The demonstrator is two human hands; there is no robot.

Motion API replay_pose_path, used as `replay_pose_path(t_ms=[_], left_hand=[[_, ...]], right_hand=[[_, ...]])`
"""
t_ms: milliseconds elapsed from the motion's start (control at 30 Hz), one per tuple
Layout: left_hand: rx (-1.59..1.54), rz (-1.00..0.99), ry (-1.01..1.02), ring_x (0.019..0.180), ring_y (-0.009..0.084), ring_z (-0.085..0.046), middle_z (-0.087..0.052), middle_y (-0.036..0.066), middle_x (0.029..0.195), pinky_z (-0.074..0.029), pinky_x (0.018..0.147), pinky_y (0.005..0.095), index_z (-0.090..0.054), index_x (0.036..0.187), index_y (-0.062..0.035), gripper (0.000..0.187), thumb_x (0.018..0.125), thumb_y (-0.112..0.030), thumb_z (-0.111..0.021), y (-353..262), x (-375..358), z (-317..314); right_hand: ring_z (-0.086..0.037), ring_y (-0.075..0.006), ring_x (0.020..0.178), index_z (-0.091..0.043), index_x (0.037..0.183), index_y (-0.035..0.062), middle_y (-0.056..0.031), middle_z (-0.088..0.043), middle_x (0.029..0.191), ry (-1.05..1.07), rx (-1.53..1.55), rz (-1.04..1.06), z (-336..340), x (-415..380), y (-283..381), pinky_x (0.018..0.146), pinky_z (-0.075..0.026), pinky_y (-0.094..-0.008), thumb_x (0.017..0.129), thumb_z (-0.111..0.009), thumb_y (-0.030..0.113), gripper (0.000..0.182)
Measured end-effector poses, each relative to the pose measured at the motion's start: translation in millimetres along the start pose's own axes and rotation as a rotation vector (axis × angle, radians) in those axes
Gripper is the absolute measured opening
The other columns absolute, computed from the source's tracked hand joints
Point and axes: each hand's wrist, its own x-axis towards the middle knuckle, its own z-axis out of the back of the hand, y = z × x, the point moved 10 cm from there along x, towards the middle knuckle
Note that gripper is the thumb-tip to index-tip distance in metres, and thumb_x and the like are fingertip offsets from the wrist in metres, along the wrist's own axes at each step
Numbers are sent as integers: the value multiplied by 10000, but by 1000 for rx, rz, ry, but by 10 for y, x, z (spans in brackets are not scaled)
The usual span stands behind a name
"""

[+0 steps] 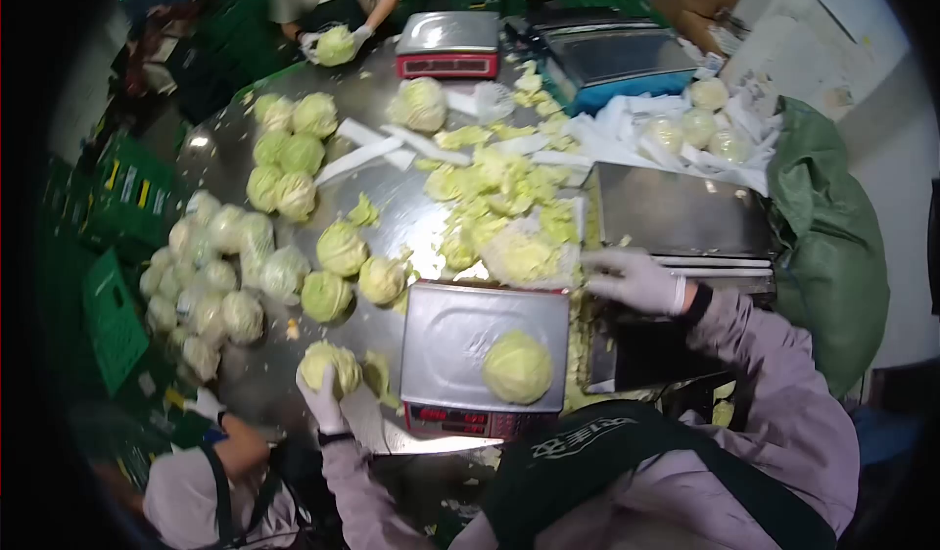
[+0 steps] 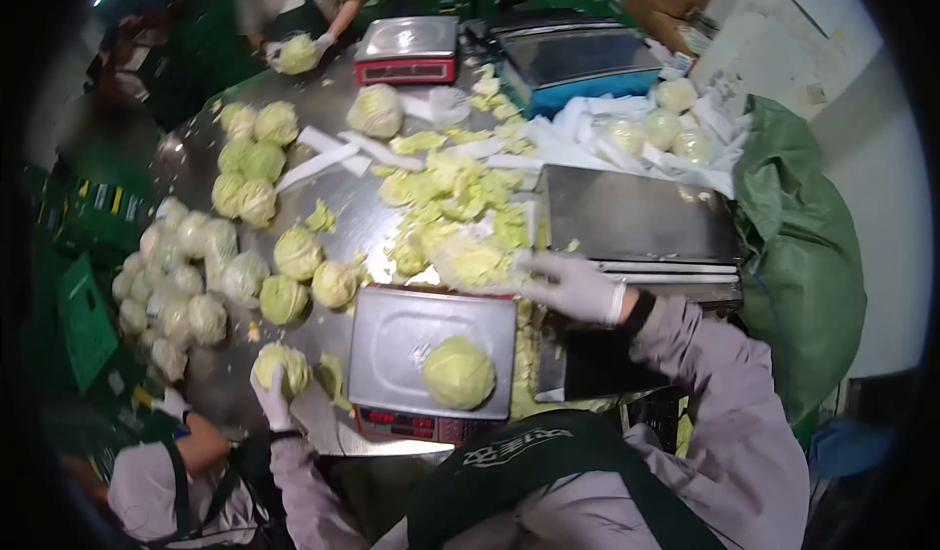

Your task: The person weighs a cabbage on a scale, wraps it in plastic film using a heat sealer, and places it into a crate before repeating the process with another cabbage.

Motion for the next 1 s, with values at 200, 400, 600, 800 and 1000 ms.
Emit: replay_pose_path(t_ms=[200,400,600,800,1000], left_hand=[[25,-76,313,1165,240,-494,-483,133,1251,-401,1016,358,-377,1345,-13,716,742,-68,-760,-808,-826,-1238],[37,146,162,1088,235,-571,-537,158,1193,-492,931,348,-370,1325,6,792,711,-152,-846,-536,-1174,-1596],[132,397,190,1081,237,-579,-561,142,1212,-513,878,356,-413,1362,-56,694,818,-312,-761,-449,-1362,-1495],[-90,705,209,1117,213,-556,-524,73,1258,-522,851,391,-402,1351,-116,555,931,-429,-588,-189,-1682,-1613],[-92,560,103,964,139,-598,-616,35,1123,-487,772,294,-514,1289,-80,562,887,-449,-647,-111,-1735,-1538]], right_hand=[[-642,-317,956,-665,1049,15,-192,-678,1007,-486,-397,-30,2226,910,-1119,863,-488,-387,885,-570,213,275],[-616,-341,969,-699,959,106,-177,-654,978,-538,-901,-9,2623,1700,-2608,835,-487,-443,845,-564,186,194],[-613,-355,1034,-677,1061,66,-195,-649,1085,-309,-940,-299,2600,1924,-2824,907,-472,-408,884,-550,218,265],[-525,-239,1211,-531,1306,48,-127,-561,1320,-838,-24,346,3416,1455,-1552,1010,-381,-285,915,-512,90,394],[-456,-97,1254,-460,1414,117,-122,-510,1377,-768,671,372,4032,967,-1840,1045,-307,-176,885,-619,222,562]])
